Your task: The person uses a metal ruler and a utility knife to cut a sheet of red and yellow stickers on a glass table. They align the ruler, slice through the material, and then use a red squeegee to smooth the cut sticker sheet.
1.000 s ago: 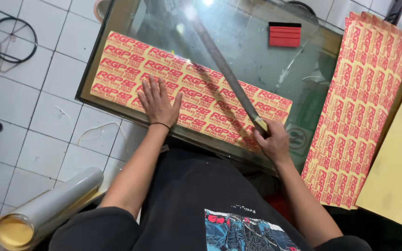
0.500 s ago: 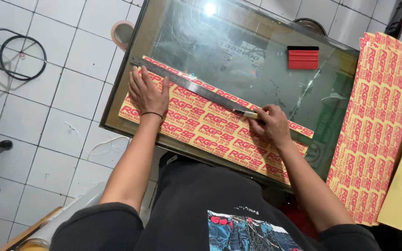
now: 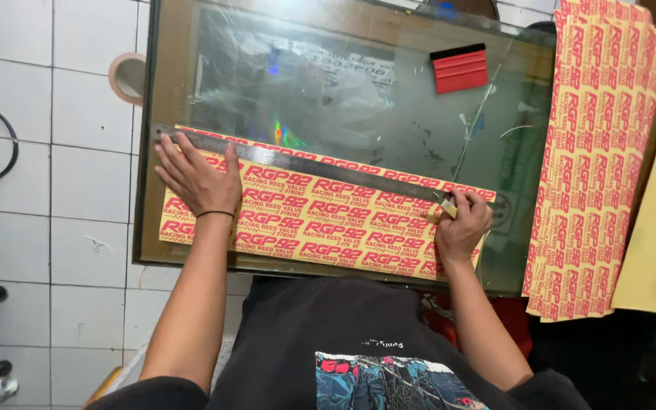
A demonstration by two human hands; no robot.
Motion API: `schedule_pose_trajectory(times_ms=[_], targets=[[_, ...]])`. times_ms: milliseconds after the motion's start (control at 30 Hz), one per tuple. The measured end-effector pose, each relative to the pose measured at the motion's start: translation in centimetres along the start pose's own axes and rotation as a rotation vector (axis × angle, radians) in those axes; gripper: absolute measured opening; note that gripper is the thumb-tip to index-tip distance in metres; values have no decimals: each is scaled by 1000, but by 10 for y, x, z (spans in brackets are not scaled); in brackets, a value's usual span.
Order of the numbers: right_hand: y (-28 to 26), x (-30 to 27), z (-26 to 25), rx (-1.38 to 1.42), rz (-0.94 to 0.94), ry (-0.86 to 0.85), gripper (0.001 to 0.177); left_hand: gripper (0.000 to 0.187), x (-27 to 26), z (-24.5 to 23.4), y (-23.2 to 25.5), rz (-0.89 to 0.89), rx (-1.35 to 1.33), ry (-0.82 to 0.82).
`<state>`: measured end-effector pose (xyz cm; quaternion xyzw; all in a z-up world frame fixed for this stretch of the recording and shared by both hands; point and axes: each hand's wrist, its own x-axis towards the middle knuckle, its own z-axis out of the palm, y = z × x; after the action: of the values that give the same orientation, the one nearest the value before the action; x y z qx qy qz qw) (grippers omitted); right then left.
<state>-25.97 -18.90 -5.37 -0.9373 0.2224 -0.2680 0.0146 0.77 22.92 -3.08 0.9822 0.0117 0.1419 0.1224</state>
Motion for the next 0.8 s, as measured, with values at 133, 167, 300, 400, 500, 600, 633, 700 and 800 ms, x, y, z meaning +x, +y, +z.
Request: schedule_pose_trajectory(times_ms=[133, 167, 300, 400, 500, 600, 633, 700, 800], targets=[[-14, 10, -11, 32, 24, -21, 23, 90, 3, -7, 8, 7, -1, -20], [-14, 9, -12, 37, 25, -23, 22, 92, 2, -11, 10, 4, -10, -15], [-15, 8, -14, 18, 22, -25, 21, 95, 2, -11, 10, 12, -15, -12], [-14, 6, -11, 15, 16, -12, 20, 95, 2, -8, 8, 24, 19, -22], [-22, 13, -18, 27, 36, -38, 20, 93, 4, -11, 12, 18, -13, -15], [-19, 12, -17, 18, 22, -50, 21, 92, 5, -17, 18, -8, -44, 7], [-20, 12, -18, 32, 16, -51, 21, 92, 5, -16, 17, -15, -34, 14], [-22, 13, -20, 44, 35, -65, 22, 93, 5, -13, 15, -2, -62, 25], [-15, 8, -16, 15, 10, -73, 22, 94, 5, -9, 13, -5, -67, 39]])
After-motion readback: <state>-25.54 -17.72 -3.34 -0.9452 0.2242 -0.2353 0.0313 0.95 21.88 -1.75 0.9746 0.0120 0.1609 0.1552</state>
